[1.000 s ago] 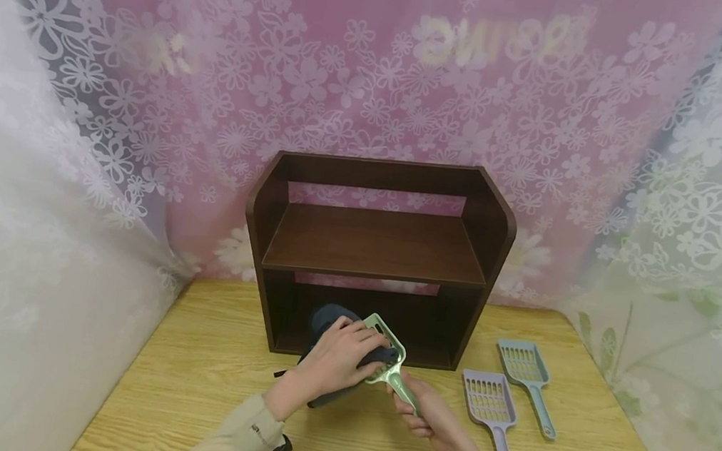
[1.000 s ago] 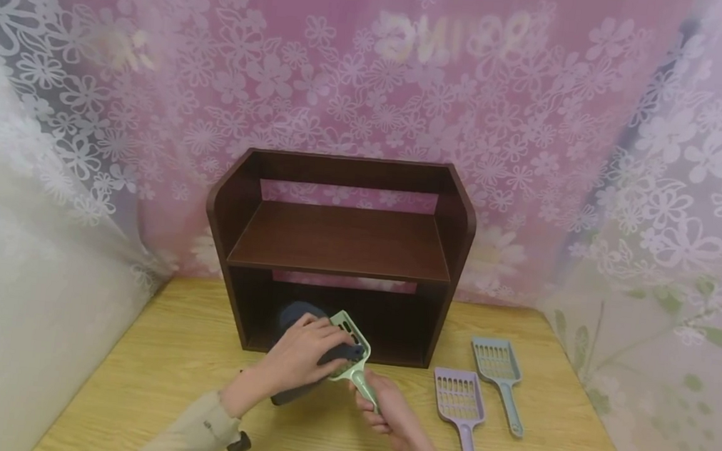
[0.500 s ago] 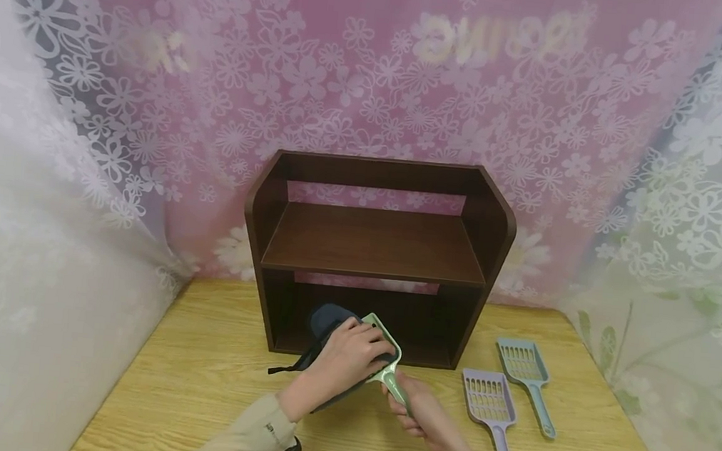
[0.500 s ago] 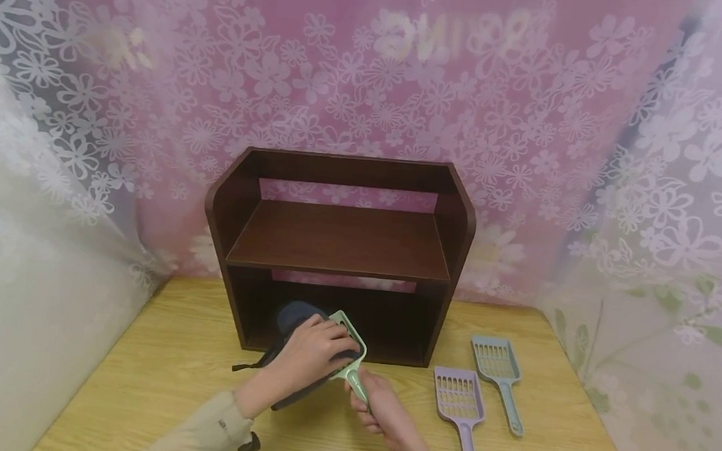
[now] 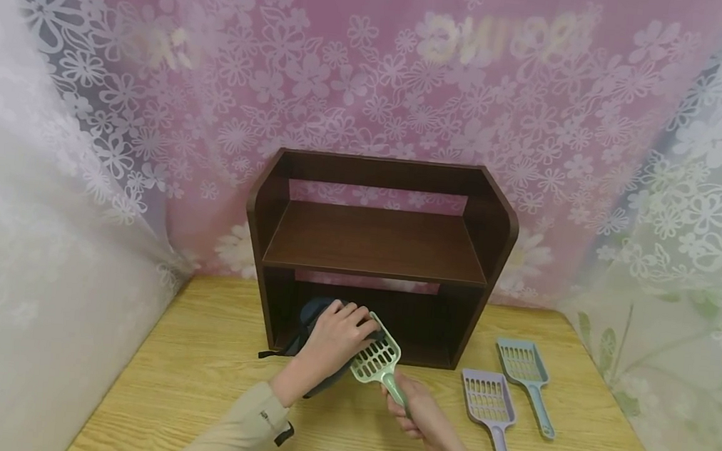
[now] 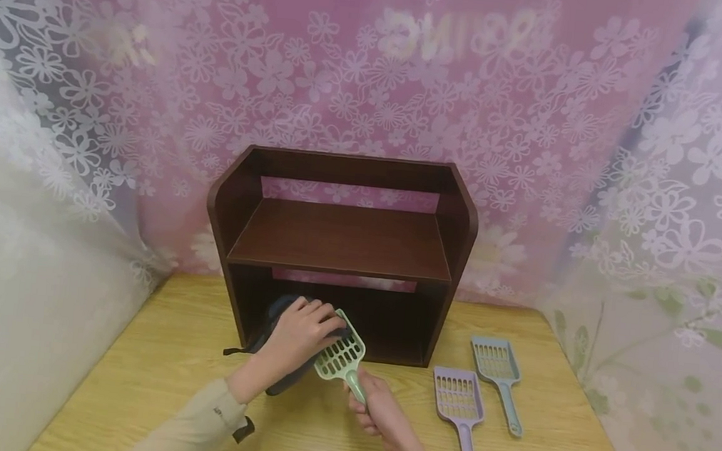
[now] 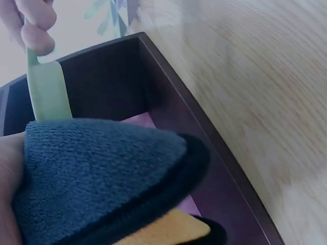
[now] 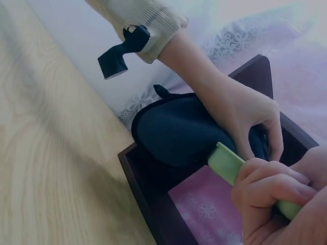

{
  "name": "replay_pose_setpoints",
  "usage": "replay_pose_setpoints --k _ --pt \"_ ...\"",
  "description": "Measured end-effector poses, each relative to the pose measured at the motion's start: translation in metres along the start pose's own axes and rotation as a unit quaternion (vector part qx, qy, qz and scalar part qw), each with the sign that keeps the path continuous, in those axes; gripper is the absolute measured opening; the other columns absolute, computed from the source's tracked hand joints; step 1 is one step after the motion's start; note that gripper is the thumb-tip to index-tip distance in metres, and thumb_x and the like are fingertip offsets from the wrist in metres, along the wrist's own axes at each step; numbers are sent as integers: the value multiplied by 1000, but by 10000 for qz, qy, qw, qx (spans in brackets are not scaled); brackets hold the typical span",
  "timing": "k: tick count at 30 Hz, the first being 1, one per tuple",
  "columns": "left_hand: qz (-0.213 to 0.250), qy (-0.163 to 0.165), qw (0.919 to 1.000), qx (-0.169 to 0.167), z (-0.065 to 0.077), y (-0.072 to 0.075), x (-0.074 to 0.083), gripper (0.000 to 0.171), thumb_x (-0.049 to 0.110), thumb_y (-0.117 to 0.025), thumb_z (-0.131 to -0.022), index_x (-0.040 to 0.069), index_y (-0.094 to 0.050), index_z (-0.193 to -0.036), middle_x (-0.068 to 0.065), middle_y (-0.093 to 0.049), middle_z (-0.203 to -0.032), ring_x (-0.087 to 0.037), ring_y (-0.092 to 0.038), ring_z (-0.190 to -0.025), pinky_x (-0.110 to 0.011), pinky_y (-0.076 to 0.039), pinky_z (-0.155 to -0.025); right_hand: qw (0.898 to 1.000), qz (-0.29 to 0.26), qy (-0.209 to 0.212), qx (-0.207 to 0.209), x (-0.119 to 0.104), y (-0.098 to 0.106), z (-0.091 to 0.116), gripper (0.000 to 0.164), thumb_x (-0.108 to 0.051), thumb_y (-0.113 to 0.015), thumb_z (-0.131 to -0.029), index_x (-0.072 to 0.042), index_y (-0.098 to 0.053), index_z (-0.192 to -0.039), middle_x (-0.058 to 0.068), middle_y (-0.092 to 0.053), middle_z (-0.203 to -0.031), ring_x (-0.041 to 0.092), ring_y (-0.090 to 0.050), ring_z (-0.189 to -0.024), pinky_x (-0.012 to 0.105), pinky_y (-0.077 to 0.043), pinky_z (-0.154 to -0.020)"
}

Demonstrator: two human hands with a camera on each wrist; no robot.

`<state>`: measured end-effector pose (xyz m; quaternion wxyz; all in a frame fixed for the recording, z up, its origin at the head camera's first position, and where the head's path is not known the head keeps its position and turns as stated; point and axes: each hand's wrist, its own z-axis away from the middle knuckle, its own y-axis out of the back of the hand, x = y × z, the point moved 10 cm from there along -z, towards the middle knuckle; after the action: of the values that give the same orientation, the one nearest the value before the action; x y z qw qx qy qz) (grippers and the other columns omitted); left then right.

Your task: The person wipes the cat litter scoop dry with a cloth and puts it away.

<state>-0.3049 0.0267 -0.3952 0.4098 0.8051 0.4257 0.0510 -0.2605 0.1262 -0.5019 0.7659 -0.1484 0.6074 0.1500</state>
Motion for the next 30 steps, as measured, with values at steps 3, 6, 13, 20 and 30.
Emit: replay_pose_setpoints --k 3,6,13,20,30 --pt "215 73 9996 -156 0 -2 0 22 37 -84 -84 22 -76 -99 5 -67 -95 -12 -62 -86 -27 -39 -70 10000 37 8 39 -2 1 -2 43 -36 -24 -113 -8 -51 -96 -9 -36 -63 -1 -24 -43 15 -21 -39" --pt "573 125 9973 -438 1 -7 4 20 38 -80 -88 21 -76 -100 6 -67 -96 -11 -63 -87 -27 -39 -71 9999 106 13 -19 -4 0 -5 43 -36 -24 -113 -7 -52 -97 -8 -36 -64 0 -24 -43 15 -22 -40" --pt "1266 -193 9852 -1141 3 -10 22 18 36 -69 -97 24 -75 -110 8 -65 -102 -9 -60 -90 -27 -38 -73 9997 190 17 -118 -7 4 -6 42 -35 -24 -113 -7 -52 -99 -9 -39 -63 -2 -26 -43 14 -23 -40" --pt "1182 -527 9784 -1613 6 -4 21 16 33 -68 -99 27 -75 -112 8 -65 -106 -9 -60 -95 -29 -41 -79 9995 284 40 114 -11 18 -7 45 -40 -28 -112 -6 -56 -100 -8 -39 -63 -1 -25 -43 15 -23 -40" --pt "588 -1001 9726 -2014 15 -4 20 17 35 -70 -97 35 -74 -113 6 -63 -111 -11 -57 -95 -28 -40 -80 9986 490 -17 179 -8 26 -7 45 -36 -28 -113 -6 -56 -94 -7 -36 -62 2 -23 -43 16 -22 -40"
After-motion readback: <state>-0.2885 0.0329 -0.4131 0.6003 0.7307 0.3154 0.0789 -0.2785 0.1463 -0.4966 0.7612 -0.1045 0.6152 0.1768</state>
